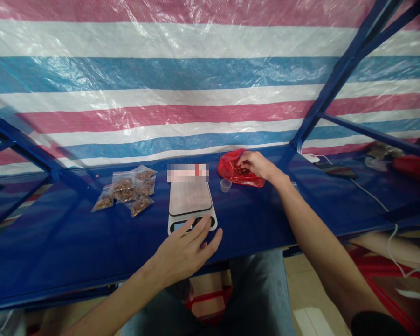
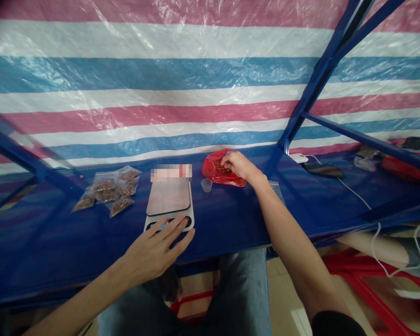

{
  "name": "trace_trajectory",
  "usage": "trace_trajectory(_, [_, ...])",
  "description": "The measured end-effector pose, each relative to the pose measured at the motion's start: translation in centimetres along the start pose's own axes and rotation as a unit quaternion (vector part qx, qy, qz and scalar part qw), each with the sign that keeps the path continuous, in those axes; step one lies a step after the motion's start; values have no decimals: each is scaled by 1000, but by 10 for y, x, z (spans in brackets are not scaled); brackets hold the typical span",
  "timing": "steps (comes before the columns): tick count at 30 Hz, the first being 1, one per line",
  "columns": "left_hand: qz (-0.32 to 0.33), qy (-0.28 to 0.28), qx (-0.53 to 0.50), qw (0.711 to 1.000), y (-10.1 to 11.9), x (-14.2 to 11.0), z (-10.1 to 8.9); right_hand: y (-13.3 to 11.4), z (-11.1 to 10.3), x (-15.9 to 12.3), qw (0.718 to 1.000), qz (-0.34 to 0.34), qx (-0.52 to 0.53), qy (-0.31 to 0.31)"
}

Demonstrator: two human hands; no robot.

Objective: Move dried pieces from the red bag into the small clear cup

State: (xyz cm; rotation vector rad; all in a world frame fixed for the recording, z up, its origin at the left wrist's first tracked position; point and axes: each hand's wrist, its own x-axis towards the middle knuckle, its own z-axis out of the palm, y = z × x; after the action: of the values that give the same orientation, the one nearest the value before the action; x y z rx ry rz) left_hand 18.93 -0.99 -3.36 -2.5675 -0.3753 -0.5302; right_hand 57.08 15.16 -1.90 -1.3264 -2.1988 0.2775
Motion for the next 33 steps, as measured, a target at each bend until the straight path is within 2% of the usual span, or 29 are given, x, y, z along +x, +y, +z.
trace_trajectory(2, [-1,34,1,999,-8,-1,-5,-1,0,0,1000,-1,7,5])
trace_trajectory(4, [-20,73,5,997,-29,-2,-14,-4,0,0,1000,-3,13,9])
trace_trajectory(6, [-48,109,24,993,-63,-2,-22,-6,-1,1,1000,-2,16,13])
trace_trajectory(8, [-112,139,23,984,-103,-3,-26,-8,-4,1,1000,1,17,19])
trace_trajectory(11, [-201,166,-27,965,-155,-4,-16,-11,-14,0,999,8,10,42])
trace_trajectory(14, [-260,183,-61,946,-180,-10,5,-21,-28,-3,997,15,1,79])
trace_trajectory(18, [-269,164,-74,946,-180,-21,22,-54,-35,-6,993,-17,62,101])
trace_trajectory(20, [-255,144,-71,954,-175,-25,20,-73,-29,-7,992,-46,103,54])
trace_trajectory(23, [-244,129,-65,959,-170,-25,11,-94,-14,-6,989,-82,106,-60])
trace_trajectory(26, [-234,124,-69,962,-165,-21,3,-101,-3,-6,987,-82,73,-117])
trace_trajectory(33, [-230,123,-70,963,-161,-19,-1,-106,-2,-5,986,-71,56,-138])
